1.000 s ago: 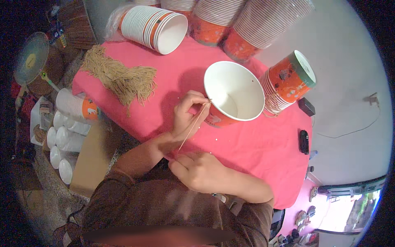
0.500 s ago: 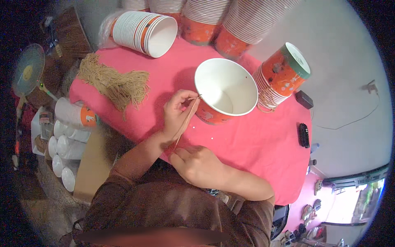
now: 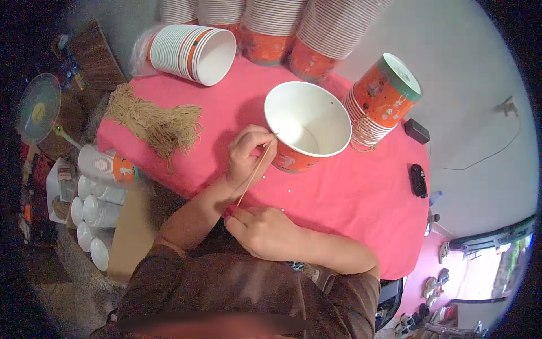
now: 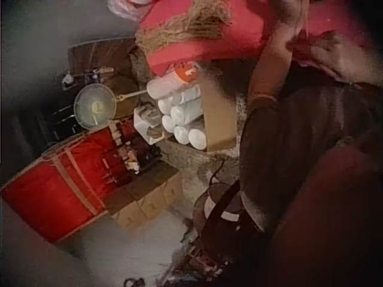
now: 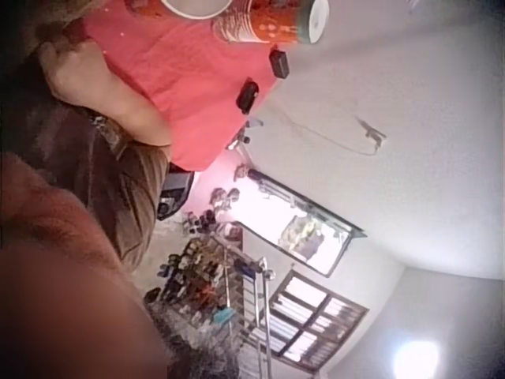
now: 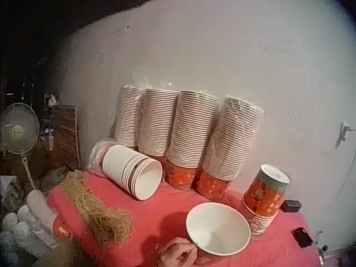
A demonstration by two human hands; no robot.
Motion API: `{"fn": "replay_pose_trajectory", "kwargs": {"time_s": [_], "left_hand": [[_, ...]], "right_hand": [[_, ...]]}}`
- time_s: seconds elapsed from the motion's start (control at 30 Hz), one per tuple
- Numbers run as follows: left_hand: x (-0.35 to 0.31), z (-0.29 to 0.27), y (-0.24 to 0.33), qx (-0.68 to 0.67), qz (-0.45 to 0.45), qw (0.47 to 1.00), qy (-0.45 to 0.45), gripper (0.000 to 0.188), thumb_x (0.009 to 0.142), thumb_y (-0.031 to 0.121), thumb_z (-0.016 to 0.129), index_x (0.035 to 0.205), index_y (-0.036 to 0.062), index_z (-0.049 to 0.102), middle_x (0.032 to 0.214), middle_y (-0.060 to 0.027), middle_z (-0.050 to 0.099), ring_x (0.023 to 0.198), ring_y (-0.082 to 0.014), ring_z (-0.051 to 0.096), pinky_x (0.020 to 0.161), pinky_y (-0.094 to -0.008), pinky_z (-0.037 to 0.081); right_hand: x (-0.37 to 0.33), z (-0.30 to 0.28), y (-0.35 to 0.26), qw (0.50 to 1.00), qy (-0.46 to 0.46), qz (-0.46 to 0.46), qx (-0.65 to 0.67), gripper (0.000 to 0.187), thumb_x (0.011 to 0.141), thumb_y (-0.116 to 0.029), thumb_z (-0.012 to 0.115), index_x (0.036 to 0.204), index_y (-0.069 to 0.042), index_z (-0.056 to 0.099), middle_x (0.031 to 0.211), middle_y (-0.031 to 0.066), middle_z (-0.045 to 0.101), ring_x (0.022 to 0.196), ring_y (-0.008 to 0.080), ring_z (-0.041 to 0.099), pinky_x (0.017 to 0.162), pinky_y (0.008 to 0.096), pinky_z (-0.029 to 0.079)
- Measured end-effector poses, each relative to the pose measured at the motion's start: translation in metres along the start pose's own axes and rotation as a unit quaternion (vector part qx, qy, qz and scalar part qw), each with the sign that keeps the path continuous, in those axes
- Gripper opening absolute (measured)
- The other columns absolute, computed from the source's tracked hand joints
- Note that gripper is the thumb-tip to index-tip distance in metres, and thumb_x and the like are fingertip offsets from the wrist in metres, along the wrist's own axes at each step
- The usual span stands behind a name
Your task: Tie thin cords or ropes to the handles of printed plastic buckets.
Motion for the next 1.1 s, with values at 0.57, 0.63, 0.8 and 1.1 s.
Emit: {"fn": "replay_pose_trajectory", "kwargs": {"time_s": [0.57, 0.63, 0.8, 1.1], "left_hand": [[0.005, 0.005, -0.014, 0.001, -0.051, 0.999, 0.019, 0.014, 0.075, -0.001, 0.070, 0.085, 0.0028, 0.060, 0.076, -0.0104, 0.060, 0.065, -0.0228, 0.062, 0.056, -0.0314, 0.049], [0.007, 0.009, -0.027, -0.002, -0.096, 0.995, -0.010, 0.011, 0.081, -0.001, 0.068, 0.089, -0.0002, 0.060, 0.082, -0.0073, 0.061, 0.067, -0.0104, 0.056, 0.058, -0.0245, 0.046], [-0.005, 0.007, -0.035, 0.017, -0.200, 0.976, -0.083, 0.010, 0.082, 0.008, 0.068, 0.087, 0.0025, 0.061, 0.079, -0.0088, 0.061, 0.065, -0.0159, 0.058, 0.057, -0.0289, 0.047], [-0.012, 0.057, 0.032, 0.029, -0.004, 0.969, -0.245, 0.051, 0.087, 0.017, 0.060, 0.134, 0.0122, 0.040, 0.107, -0.0130, 0.062, 0.090, -0.0314, 0.064, 0.067, -0.0420, 0.054]], "right_hand": [[0.003, 0.000, 0.009, 0.995, 0.019, -0.008, 0.093, 0.018, 0.073, -0.004, 0.061, 0.089, 0.001, 0.053, 0.071, 0.0133, 0.052, 0.059, 0.0307, 0.058, 0.052, 0.0403, 0.048], [0.002, -0.010, 0.018, 0.995, 0.057, 0.038, 0.074, 0.014, 0.076, -0.004, 0.061, 0.086, -0.001, 0.053, 0.068, 0.0129, 0.052, 0.058, 0.0312, 0.058, 0.051, 0.0411, 0.047], [-0.010, -0.047, 0.034, 0.985, 0.090, 0.120, 0.086, 0.009, 0.079, 0.000, 0.059, 0.087, -0.002, 0.056, 0.069, 0.0122, 0.056, 0.059, 0.0281, 0.060, 0.052, 0.0360, 0.047], [-0.041, -0.112, 0.070, 0.810, 0.294, 0.218, 0.458, 0.019, 0.086, 0.002, 0.062, 0.103, 0.001, 0.053, 0.084, 0.0041, 0.059, 0.073, 0.0062, 0.055, 0.062, 0.0182, 0.042]]}}
Point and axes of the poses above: each hand's wrist, its own x-axis towards the middle knuckle, its own z-axis out of the palm, y = z × x, the point moved 8 cm from there along x, towards the middle knuckle
